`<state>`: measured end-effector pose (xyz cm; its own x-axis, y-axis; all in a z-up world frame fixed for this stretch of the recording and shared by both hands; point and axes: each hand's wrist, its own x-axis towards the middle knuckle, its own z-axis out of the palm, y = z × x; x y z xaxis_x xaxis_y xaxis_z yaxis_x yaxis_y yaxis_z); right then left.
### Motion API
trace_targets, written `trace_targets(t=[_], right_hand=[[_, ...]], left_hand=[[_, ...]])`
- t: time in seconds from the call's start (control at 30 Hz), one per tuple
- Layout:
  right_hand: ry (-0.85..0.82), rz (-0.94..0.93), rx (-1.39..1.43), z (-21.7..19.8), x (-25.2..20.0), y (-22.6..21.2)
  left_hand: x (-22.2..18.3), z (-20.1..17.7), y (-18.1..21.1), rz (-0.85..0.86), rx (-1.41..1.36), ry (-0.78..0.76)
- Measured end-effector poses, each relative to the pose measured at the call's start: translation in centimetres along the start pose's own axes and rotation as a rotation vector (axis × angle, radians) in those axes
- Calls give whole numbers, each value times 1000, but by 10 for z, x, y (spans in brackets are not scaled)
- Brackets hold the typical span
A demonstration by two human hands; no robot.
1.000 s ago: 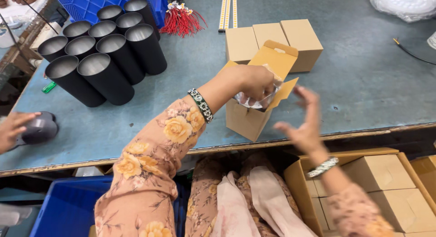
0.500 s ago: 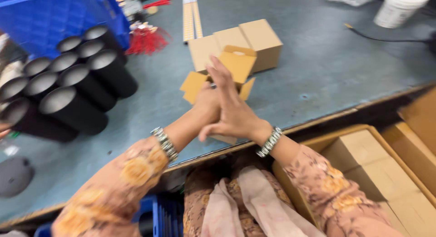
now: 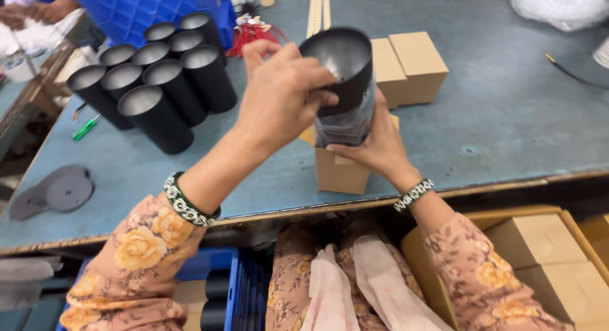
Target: The person repeatedly opens small cardboard boxes, places a black cylindrical object wrapped in plastic inside each box, closes the flaps, and stacks the finished boxes on the table.
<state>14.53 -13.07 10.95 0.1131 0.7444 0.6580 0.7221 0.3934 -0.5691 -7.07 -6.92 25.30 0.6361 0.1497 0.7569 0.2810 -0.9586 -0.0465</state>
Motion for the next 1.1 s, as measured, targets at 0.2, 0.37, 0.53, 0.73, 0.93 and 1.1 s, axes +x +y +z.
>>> trace_targets(t=[0.2,0.37,0.53,0.73,0.93,1.1], right_hand=[[110,-106,-184,1,-9,14],[179,-183,-179,-5,-14,19],[-121,-200,-496,-13,-14,15],[-446,-160,-853,-16,-12,1],[-680,-65,-745,-26,11,-14],[-136,-181,-121,-48,0,17]], left_hand=[[-32,-87,-32,-74,83,233],[-114,-149,-57,-240,355,184],[-217,-133,-113,-327,820,-73],[-329,-104,-207,-582,947,-89],[-301,-74,-219,-705,958,-39],[-207,-21,-151,-444,370,18]])
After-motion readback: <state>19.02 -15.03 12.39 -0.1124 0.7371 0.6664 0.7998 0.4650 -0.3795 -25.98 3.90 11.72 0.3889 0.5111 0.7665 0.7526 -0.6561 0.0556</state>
